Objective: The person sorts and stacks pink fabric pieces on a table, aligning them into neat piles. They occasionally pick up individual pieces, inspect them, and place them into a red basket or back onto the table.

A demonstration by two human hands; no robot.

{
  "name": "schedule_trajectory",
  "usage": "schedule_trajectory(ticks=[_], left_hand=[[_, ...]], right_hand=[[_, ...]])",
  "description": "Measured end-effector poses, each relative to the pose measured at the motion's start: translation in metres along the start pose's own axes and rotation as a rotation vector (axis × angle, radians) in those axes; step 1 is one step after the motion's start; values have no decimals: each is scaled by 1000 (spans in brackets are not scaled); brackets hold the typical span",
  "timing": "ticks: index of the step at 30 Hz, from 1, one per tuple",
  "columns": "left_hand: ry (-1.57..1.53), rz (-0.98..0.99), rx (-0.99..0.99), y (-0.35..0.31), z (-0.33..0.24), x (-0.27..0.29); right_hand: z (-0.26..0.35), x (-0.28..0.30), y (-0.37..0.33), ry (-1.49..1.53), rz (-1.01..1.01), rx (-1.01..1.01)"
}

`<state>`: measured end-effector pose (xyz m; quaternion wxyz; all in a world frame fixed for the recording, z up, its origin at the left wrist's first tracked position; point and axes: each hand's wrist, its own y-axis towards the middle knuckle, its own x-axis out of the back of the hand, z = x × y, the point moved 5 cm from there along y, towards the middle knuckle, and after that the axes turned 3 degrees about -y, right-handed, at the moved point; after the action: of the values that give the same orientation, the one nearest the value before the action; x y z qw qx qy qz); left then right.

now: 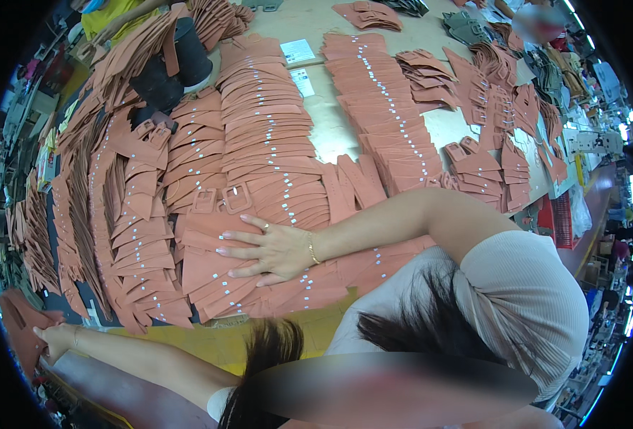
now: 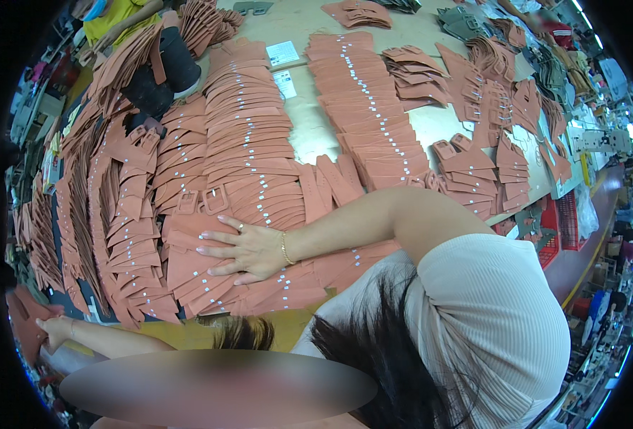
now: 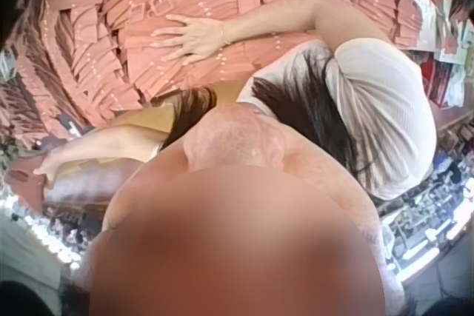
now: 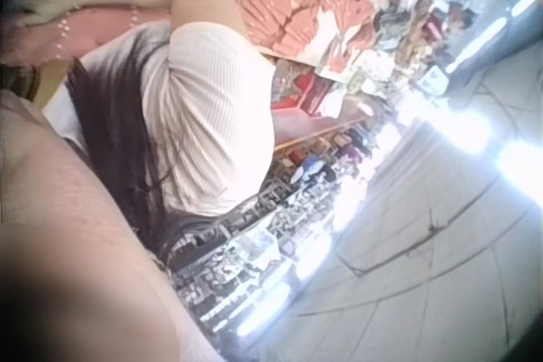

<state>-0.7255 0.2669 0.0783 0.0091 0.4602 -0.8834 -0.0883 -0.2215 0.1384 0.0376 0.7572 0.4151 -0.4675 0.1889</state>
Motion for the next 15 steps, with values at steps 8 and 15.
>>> schedule_trajectory(ticks=[8, 15], left_hand=[[-501, 369, -67, -150, -246, -128], [-649, 633, 461, -372, -241, -196]], right_hand=[[-2, -8, -7, 2, -62, 34], [14, 78, -17, 70, -40, 50]])
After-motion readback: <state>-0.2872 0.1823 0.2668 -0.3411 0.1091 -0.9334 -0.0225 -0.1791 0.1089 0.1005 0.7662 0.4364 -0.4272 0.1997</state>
